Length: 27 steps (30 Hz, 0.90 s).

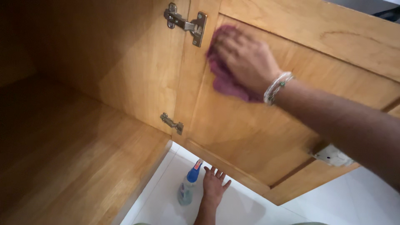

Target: The person opens a cabinet door and cleans the inner side of the door and the cabinet interior by wiping them with a cloth.

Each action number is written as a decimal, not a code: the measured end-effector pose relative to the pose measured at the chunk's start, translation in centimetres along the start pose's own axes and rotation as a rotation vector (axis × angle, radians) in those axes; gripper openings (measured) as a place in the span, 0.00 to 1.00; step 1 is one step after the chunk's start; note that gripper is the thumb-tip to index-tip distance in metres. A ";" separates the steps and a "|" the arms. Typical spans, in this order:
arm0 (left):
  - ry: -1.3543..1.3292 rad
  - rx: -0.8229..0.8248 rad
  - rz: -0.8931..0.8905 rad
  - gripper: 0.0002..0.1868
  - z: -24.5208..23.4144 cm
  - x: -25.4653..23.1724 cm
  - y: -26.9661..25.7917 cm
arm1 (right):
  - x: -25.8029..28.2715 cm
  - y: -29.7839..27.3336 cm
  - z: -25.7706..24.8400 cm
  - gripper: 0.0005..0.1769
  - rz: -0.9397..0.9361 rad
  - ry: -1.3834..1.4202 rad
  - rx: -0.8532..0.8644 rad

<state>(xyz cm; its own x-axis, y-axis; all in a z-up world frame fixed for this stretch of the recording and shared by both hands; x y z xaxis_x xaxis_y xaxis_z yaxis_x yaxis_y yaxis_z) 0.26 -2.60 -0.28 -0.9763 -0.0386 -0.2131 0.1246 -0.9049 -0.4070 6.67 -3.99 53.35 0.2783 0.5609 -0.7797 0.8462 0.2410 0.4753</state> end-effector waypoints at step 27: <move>-0.001 0.006 0.002 0.41 -0.3 -0.1 0.3 | 14.1 -7.7 9.1 0.32 0.275 0.075 0.016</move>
<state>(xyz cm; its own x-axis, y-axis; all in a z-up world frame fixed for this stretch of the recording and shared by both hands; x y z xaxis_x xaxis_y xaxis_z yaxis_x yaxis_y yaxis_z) 0.46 -2.74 -0.66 -0.9762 -0.0414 -0.2128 0.1259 -0.9074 -0.4009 8.23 -5.17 34.94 0.4646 0.6607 -0.5896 0.7507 0.0594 0.6580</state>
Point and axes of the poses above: each hand's wrist, its own y-axis towards the middle knuckle, its own z-axis out of the palm, x = y × z, the point moved 5 cm from there along y, towards the middle knuckle, and after that the axes turned 7 degrees about -x, right-handed, at the moved point
